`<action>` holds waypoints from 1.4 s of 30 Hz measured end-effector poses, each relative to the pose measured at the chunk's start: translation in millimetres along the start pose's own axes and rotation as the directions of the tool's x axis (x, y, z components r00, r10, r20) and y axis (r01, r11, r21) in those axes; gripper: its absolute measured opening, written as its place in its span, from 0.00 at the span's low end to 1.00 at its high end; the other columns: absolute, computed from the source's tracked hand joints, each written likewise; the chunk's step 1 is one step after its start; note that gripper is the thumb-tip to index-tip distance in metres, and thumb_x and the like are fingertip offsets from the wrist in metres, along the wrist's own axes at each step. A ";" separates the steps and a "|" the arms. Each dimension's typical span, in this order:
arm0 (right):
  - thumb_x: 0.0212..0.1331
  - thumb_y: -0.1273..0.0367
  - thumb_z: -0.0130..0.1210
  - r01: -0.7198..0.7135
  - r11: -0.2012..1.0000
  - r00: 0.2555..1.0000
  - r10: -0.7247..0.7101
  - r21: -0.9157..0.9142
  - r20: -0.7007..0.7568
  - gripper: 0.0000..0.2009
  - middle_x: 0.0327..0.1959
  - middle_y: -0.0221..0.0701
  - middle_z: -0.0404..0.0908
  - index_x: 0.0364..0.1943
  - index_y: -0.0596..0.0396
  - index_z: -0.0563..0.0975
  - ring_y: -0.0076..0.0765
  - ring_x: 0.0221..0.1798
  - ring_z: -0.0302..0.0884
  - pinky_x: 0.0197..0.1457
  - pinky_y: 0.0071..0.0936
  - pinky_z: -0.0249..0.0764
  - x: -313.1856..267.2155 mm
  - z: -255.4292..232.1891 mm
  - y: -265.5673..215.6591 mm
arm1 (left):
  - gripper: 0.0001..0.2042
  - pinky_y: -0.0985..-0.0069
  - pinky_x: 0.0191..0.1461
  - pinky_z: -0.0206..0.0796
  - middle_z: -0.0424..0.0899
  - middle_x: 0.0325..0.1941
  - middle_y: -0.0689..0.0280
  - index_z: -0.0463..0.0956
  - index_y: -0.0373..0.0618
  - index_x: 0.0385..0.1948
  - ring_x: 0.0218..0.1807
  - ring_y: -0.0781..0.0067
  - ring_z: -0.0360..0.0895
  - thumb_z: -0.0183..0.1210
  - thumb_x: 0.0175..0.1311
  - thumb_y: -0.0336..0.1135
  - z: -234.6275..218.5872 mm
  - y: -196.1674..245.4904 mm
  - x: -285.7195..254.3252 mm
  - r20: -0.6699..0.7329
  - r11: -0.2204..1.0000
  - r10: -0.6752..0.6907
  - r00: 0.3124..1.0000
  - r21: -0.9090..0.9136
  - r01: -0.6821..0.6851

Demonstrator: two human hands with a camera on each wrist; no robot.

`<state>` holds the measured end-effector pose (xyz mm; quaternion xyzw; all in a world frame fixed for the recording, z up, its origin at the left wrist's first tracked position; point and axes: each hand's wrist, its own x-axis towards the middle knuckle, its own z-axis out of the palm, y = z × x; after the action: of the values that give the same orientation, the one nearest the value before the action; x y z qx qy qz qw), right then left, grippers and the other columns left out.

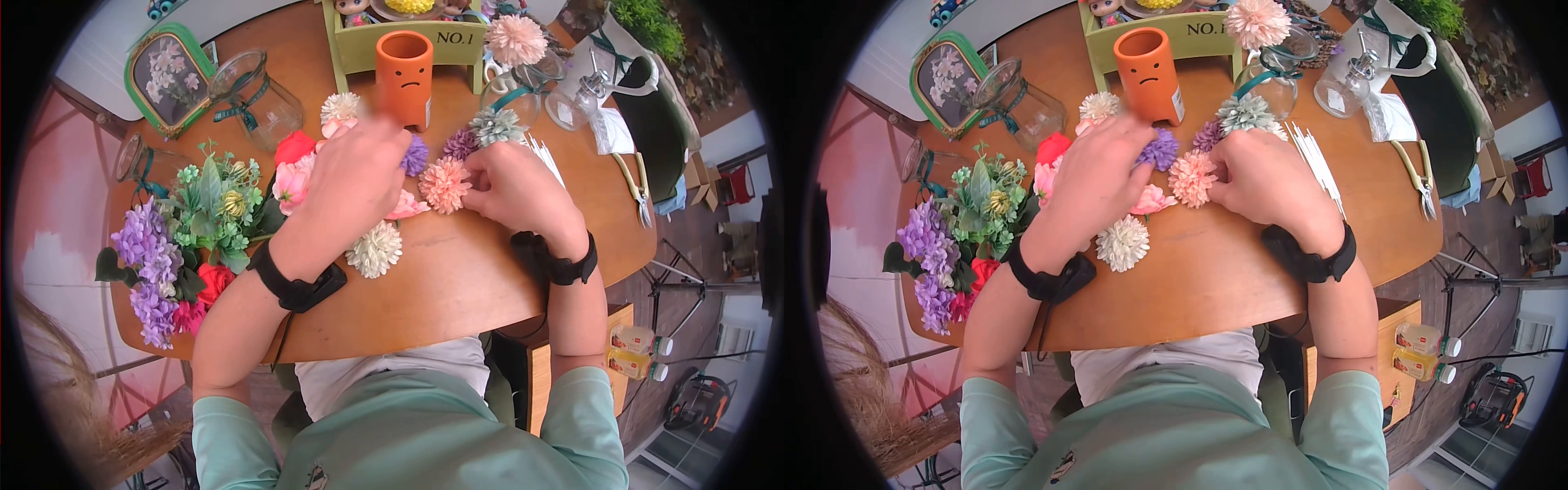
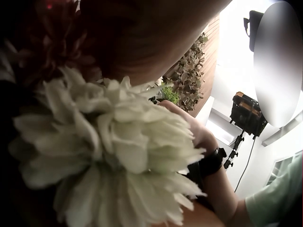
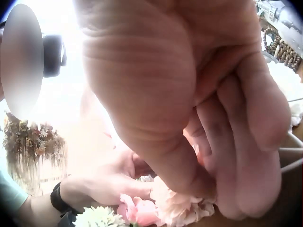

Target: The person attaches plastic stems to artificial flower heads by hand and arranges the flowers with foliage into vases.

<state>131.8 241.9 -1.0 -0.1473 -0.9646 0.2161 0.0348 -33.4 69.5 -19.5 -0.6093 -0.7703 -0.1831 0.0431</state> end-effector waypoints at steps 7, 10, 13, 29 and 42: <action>0.58 0.71 0.67 -0.304 0.914 0.934 0.342 0.269 -0.108 0.08 0.19 0.30 0.82 0.30 0.66 0.84 0.23 0.20 0.79 0.25 0.23 0.74 -26.0 -58.0 52.6 | 0.08 0.57 0.52 0.71 0.83 0.38 0.55 0.82 0.37 0.40 0.43 0.49 0.81 0.65 0.60 0.26 -8.6 -9.2 -17.6 -0.261 0.993 -0.019 0.965 -0.114 -0.011; 0.56 0.68 0.71 -0.378 0.891 0.902 0.416 0.252 -0.115 0.12 0.19 0.31 0.82 0.30 0.66 0.83 0.25 0.20 0.79 0.25 0.25 0.73 -38.7 -59.9 112.2 | 0.09 0.59 0.48 0.71 0.83 0.36 0.57 0.82 0.38 0.41 0.40 0.51 0.81 0.65 0.59 0.25 -19.0 -5.9 -21.5 -0.360 0.991 -0.013 0.933 -0.131 -0.036; 0.52 0.65 0.77 -0.281 0.959 0.927 0.276 0.017 -0.255 0.16 0.20 0.32 0.82 0.30 0.65 0.83 0.27 0.21 0.78 0.25 0.28 0.73 -36.2 -54.0 128.3 | 0.09 0.60 0.45 0.70 0.83 0.36 0.58 0.82 0.39 0.40 0.41 0.52 0.81 0.66 0.58 0.25 -15.9 -10.7 -23.0 -0.407 0.986 -0.023 0.913 -0.159 -0.046; 0.57 0.74 0.71 -0.579 0.786 0.814 0.570 0.218 0.110 0.08 0.25 0.34 0.86 0.31 0.67 0.84 0.28 0.26 0.86 0.27 0.25 0.81 -27.5 -55.7 112.2 | 0.11 0.67 0.39 0.71 0.83 0.35 0.57 0.83 0.36 0.42 0.31 0.62 0.79 0.67 0.58 0.23 -15.5 -7.3 -29.1 -0.377 0.964 -0.005 0.926 -0.249 -0.096; 0.72 0.67 0.62 -0.075 0.770 0.947 0.253 0.634 -0.196 0.08 0.24 0.30 0.86 0.43 0.58 0.81 0.19 0.20 0.80 0.19 0.16 0.66 -32.1 -69.8 56.5 | 0.13 0.72 0.51 0.78 0.86 0.55 0.55 0.81 0.35 0.46 0.48 0.71 0.85 0.65 0.60 0.15 -38.4 -11.7 -67.1 -0.376 0.791 -0.282 0.882 -0.612 -0.008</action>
<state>186.8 309.4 37.8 -0.2402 -0.8093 0.5002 0.1928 -33.5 -7.5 -6.0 -0.4729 -0.6848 -0.5543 0.0117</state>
